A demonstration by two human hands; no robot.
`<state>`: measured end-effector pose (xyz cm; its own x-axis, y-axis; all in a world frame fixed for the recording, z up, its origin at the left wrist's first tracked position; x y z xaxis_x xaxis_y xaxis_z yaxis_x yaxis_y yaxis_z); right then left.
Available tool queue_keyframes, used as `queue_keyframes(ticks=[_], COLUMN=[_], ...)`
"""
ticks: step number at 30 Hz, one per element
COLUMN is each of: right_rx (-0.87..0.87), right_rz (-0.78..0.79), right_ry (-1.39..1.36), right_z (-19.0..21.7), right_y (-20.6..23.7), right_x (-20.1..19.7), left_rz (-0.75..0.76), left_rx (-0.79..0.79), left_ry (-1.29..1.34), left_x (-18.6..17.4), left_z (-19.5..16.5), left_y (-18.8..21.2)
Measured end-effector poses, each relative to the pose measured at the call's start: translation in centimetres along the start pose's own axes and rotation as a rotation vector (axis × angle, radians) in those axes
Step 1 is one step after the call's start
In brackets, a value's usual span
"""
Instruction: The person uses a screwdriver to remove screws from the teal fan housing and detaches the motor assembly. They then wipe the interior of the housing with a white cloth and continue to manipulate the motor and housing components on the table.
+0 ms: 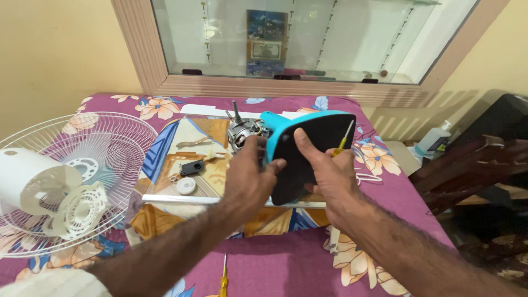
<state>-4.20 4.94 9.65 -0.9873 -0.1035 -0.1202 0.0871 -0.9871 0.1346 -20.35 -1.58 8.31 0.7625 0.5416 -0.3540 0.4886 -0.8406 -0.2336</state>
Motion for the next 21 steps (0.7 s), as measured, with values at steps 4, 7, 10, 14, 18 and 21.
queue_keyframes(ticks=[4,7,10,14,18,21], right_rx=[0.006,0.071,0.045,0.054,-0.021,0.031], right_rz=[-0.034,-0.067,-0.023,-0.163,-0.311,-0.286], right_ry=[0.077,0.115,0.063,0.121,0.263,0.231], right_z=[1.4,1.8,2.2,2.1,1.6,-0.5], right_y=[0.3,-0.1,-0.9,-2.9,-5.6,-8.5], right_x=[-1.7,-3.7,-5.2,-7.9,-11.2,-14.0], left_rz=[-0.016,-0.015,0.008,0.039,0.258,0.456], left_rx=[0.069,0.147,0.254,0.289,0.273,0.203], left_ry=[-0.003,0.003,-0.005,0.047,0.086,0.041], left_x=[2.4,4.6,7.1,10.7,13.4,14.9], left_z=[-2.0,-3.6,-5.2,-6.6,-6.9,-6.2], left_y=[1.0,1.3,1.8,2.2,2.4,2.9])
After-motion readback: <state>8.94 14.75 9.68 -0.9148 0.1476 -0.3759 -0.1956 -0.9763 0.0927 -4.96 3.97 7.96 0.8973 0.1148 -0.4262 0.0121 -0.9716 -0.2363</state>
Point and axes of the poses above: each hand's wrist, its own y-axis away from the middle knuckle, its own x-axis out of the palm, z = x × y, the point moved 6 cm from there along -y, towards the middle knuckle, and after that the axes turned 1 degree about -z, right-handed, at the moved point
